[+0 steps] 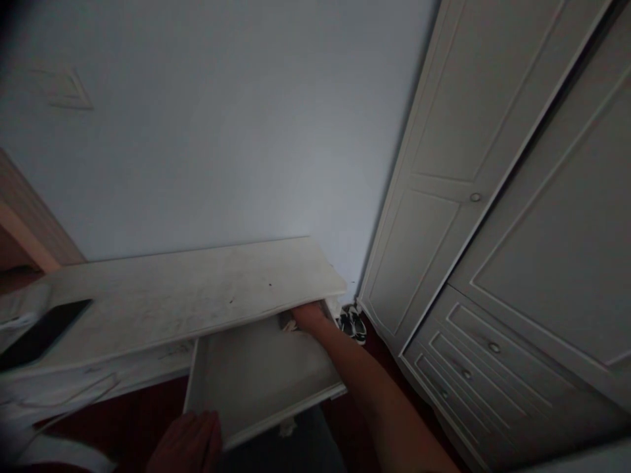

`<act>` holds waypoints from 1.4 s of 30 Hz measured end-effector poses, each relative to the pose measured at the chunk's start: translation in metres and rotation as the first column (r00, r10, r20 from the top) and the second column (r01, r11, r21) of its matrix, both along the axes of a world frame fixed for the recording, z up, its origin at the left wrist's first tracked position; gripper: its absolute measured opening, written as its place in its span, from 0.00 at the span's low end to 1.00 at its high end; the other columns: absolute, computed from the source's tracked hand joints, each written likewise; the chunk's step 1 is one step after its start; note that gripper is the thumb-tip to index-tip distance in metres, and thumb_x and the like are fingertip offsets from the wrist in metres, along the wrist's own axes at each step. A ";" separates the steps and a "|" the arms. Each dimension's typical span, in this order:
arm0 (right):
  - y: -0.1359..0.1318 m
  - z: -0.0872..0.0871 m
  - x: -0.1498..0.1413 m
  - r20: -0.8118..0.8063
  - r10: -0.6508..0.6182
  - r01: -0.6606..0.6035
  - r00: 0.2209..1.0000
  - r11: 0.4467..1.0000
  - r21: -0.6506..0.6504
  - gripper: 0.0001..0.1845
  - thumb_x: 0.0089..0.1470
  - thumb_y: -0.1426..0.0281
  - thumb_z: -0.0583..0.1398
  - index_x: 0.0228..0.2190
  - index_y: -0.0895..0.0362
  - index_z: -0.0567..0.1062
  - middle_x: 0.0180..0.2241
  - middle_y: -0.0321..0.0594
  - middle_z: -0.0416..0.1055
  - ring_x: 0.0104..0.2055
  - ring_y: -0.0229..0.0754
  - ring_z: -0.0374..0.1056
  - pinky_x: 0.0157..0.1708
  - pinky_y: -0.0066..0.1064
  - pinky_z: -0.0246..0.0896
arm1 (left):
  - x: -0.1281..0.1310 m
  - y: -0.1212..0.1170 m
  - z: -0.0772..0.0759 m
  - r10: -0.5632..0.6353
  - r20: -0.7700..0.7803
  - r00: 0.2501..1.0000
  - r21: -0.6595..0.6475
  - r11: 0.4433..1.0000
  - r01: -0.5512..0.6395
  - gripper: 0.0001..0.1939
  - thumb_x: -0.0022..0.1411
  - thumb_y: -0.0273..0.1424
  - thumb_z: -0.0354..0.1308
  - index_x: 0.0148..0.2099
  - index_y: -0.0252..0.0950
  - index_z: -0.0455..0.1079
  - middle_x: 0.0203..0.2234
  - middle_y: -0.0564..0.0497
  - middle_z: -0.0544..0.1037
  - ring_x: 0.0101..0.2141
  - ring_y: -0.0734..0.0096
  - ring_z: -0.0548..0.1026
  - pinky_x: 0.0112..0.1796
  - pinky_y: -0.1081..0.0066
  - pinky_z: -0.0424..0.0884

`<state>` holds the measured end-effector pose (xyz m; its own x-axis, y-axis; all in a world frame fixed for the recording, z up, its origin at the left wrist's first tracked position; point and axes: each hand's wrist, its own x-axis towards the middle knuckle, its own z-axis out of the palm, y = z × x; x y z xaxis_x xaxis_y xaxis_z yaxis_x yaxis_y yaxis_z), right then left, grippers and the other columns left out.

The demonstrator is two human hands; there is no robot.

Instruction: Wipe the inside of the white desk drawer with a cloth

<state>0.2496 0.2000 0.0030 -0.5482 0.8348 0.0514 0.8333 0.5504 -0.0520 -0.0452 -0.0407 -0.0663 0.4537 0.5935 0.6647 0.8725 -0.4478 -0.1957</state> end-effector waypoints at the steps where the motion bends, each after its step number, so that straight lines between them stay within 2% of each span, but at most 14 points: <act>1: 0.003 0.000 -0.005 -0.018 0.000 0.000 1.000 1.000 0.001 0.34 0.61 0.75 0.56 0.68 0.58 0.65 0.69 0.56 0.62 0.70 0.59 0.58 0.68 0.55 0.52 | 0.001 0.000 -0.001 0.010 0.002 1.000 0.000 1.000 -0.010 0.13 0.71 0.29 0.49 0.42 0.43 0.75 0.33 0.55 0.85 0.34 0.65 0.82 0.42 0.64 0.73; 6: -0.004 -0.007 -0.047 -0.100 0.096 -0.099 0.990 0.995 -0.027 0.36 0.57 0.74 0.59 0.67 0.57 0.67 0.69 0.50 0.63 0.68 0.56 0.62 0.68 0.48 0.55 | 0.010 -0.002 0.003 0.070 0.040 0.997 -0.043 0.997 -0.069 0.11 0.71 0.31 0.51 0.42 0.43 0.76 0.34 0.55 0.85 0.35 0.65 0.82 0.43 0.63 0.72; 11: -0.027 -0.020 -0.137 -0.261 0.267 -0.286 0.928 0.958 -0.036 0.34 0.56 0.71 0.63 0.63 0.52 0.70 0.67 0.46 0.67 0.65 0.56 0.67 0.64 0.46 0.62 | 0.013 -0.003 0.015 0.067 0.046 0.997 -0.078 0.995 -0.063 0.15 0.73 0.28 0.47 0.41 0.43 0.75 0.32 0.55 0.85 0.34 0.66 0.81 0.42 0.64 0.71; 14: -0.036 -0.014 -0.175 -0.296 0.376 -0.398 0.878 0.917 -0.018 0.35 0.54 0.70 0.65 0.63 0.51 0.69 0.67 0.46 0.66 0.65 0.57 0.66 0.62 0.47 0.63 | 0.014 -0.004 0.018 0.052 0.053 0.997 -0.058 0.997 -0.049 0.16 0.73 0.29 0.46 0.40 0.42 0.75 0.32 0.54 0.85 0.33 0.65 0.80 0.42 0.64 0.71; 17: -0.042 -0.001 -0.179 -0.243 0.471 -0.493 0.848 0.869 -0.035 0.35 0.52 0.70 0.67 0.61 0.54 0.71 0.68 0.50 0.65 0.64 0.58 0.66 0.59 0.45 0.65 | 0.018 -0.005 0.020 0.085 0.086 0.993 -0.061 0.995 -0.080 0.18 0.74 0.28 0.45 0.39 0.41 0.76 0.31 0.54 0.84 0.33 0.65 0.80 0.43 0.63 0.70; 20: -0.056 0.003 -0.167 -0.131 0.615 -0.629 0.778 0.760 -0.164 0.25 0.52 0.70 0.67 0.52 0.60 0.76 0.59 0.56 0.73 0.57 0.58 0.72 0.51 0.42 0.70 | 0.022 -0.006 0.023 0.106 0.093 0.990 -0.038 0.994 -0.103 0.20 0.74 0.28 0.44 0.37 0.42 0.76 0.30 0.54 0.84 0.33 0.66 0.80 0.44 0.63 0.70; 23: -0.083 -0.007 -0.159 -0.096 0.756 -0.735 0.648 0.587 -0.339 0.13 0.55 0.69 0.66 0.42 0.59 0.79 0.47 0.49 0.79 0.47 0.52 0.77 0.44 0.36 0.72 | 0.021 -0.005 0.026 0.083 0.060 0.995 0.003 0.996 -0.084 0.20 0.74 0.27 0.43 0.38 0.42 0.77 0.31 0.53 0.85 0.33 0.65 0.80 0.43 0.63 0.69; 24: -0.092 -0.010 -0.156 -0.097 0.771 -0.746 0.629 0.564 -0.354 0.11 0.56 0.68 0.66 0.41 0.58 0.79 0.45 0.47 0.80 0.45 0.51 0.77 0.43 0.36 0.71 | 0.019 -0.005 0.026 0.074 0.054 0.996 0.000 0.997 -0.074 0.20 0.74 0.27 0.44 0.38 0.41 0.76 0.31 0.53 0.85 0.33 0.66 0.79 0.43 0.63 0.69; 26: -0.106 -0.013 -0.147 -0.098 0.764 -0.748 0.637 0.583 -0.319 0.11 0.57 0.68 0.65 0.42 0.58 0.78 0.44 0.47 0.79 0.45 0.51 0.77 0.42 0.36 0.70 | 0.015 -0.004 0.026 0.044 0.049 0.998 -0.006 0.999 -0.043 0.19 0.74 0.26 0.44 0.37 0.41 0.76 0.30 0.54 0.84 0.31 0.67 0.79 0.41 0.64 0.69; 30: -0.105 0.000 -0.098 -0.093 0.719 -0.710 0.689 0.643 -0.288 0.25 0.53 0.69 0.68 0.52 0.59 0.74 0.50 0.51 0.75 0.51 0.52 0.74 0.47 0.36 0.69 | 0.009 -0.004 0.020 0.014 0.043 0.999 -0.006 1.000 -0.013 0.19 0.75 0.28 0.44 0.38 0.42 0.76 0.31 0.54 0.85 0.33 0.66 0.80 0.43 0.64 0.70; 34: -0.087 0.013 -0.018 0.061 0.570 -0.496 0.819 0.758 -0.424 0.34 0.47 0.71 0.70 0.57 0.52 0.72 0.56 0.50 0.71 0.56 0.57 0.72 0.49 0.41 0.69 | 0.007 -0.005 0.014 0.043 0.015 0.999 -0.051 0.998 -0.042 0.18 0.74 0.29 0.45 0.39 0.43 0.76 0.32 0.54 0.85 0.34 0.67 0.81 0.43 0.65 0.72; 37: -0.084 0.009 0.034 0.198 0.423 -0.318 0.884 0.855 -0.410 0.39 0.45 0.77 0.68 0.59 0.49 0.70 0.59 0.53 0.68 0.57 0.62 0.70 0.45 0.45 0.71 | 0.006 -0.004 0.013 0.015 -0.030 0.999 -0.027 1.000 -0.016 0.17 0.74 0.29 0.46 0.39 0.43 0.76 0.32 0.55 0.85 0.33 0.67 0.81 0.41 0.65 0.73; 39: -0.084 0.003 0.051 0.208 0.371 -0.286 0.905 0.893 -0.348 0.38 0.47 0.78 0.67 0.59 0.49 0.69 0.58 0.54 0.68 0.57 0.62 0.70 0.43 0.45 0.72 | 0.004 -0.004 0.013 0.026 -0.027 0.999 -0.006 1.000 -0.026 0.18 0.74 0.29 0.45 0.38 0.43 0.76 0.31 0.55 0.85 0.32 0.66 0.81 0.41 0.64 0.73; 42: -0.078 -0.001 0.048 0.194 0.330 -0.287 0.924 0.932 -0.221 0.33 0.52 0.77 0.65 0.59 0.50 0.70 0.57 0.55 0.69 0.57 0.61 0.70 0.45 0.47 0.73 | 0.002 -0.003 0.012 0.008 -0.019 1.000 -0.023 1.000 -0.008 0.18 0.74 0.31 0.46 0.40 0.43 0.77 0.32 0.55 0.85 0.34 0.66 0.81 0.42 0.64 0.73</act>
